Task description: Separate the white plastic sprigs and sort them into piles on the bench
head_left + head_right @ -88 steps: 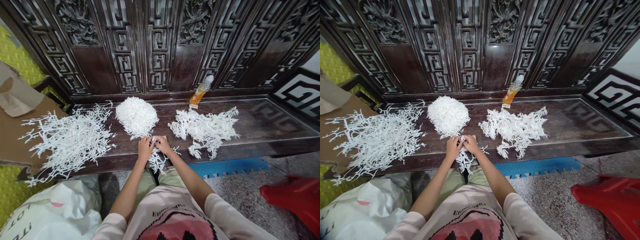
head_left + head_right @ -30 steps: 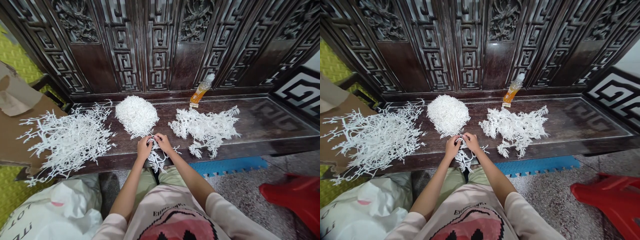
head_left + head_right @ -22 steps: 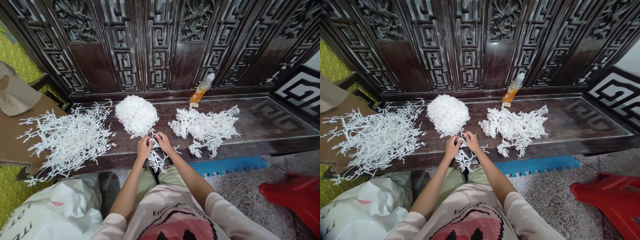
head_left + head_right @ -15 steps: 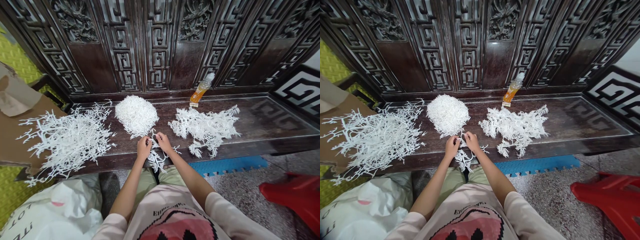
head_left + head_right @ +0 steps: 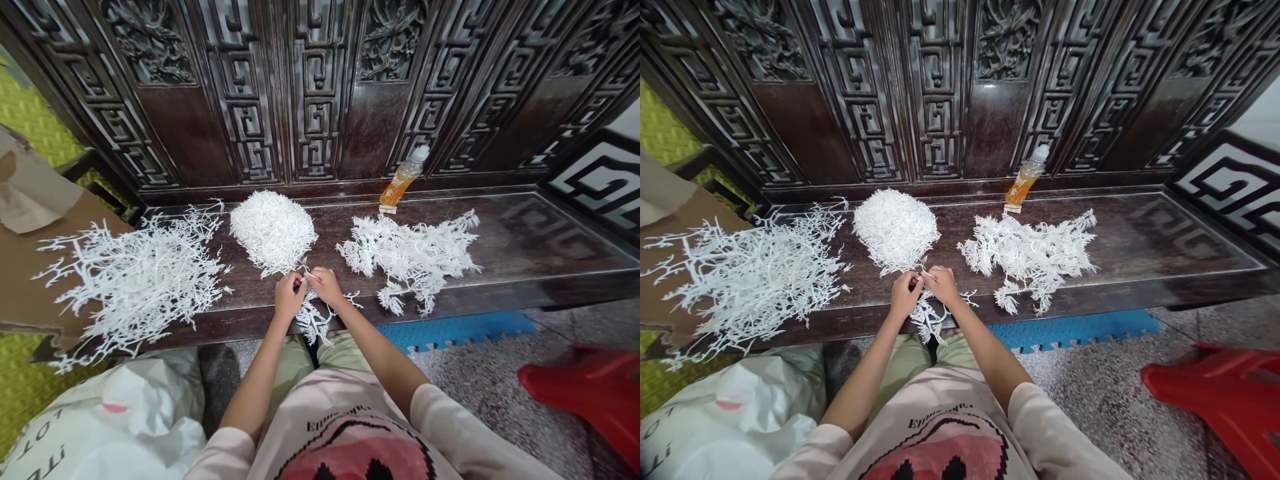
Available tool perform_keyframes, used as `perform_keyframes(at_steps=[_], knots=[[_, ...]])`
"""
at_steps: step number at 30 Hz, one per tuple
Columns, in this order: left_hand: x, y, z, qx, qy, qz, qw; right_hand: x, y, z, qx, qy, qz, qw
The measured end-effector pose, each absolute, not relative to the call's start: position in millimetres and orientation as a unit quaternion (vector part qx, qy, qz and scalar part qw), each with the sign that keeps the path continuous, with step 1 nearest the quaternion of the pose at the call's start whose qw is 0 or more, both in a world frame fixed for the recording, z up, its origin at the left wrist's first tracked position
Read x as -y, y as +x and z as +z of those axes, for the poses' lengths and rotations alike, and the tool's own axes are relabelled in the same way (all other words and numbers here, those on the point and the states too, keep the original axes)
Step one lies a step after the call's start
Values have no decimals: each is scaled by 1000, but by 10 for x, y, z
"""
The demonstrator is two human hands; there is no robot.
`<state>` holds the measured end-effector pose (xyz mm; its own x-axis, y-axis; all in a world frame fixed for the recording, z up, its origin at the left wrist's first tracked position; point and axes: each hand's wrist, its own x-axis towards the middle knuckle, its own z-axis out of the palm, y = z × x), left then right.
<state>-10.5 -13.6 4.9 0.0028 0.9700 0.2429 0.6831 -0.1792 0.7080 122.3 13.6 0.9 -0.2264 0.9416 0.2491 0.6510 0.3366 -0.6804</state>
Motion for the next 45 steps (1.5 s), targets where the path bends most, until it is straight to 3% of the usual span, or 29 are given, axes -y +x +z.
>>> perform_keyframes(at_steps=[5,16,21,27,45], knots=[[141,-114,50,-611,684,353,184,-138,1216,-25,748,-538,223,318],[110,-71,-4,-624,691,331,151,-131,1186,-50,648,-599,260,392],[102,-107,-50,-619,649,411,163,-145,1177,-109,618,-589,307,420],[129,-233,-104,-664,442,581,160,-151,1212,-99,566,-606,317,460],[187,-102,70,-594,671,416,150,-139,1187,-4,702,-570,243,351]])
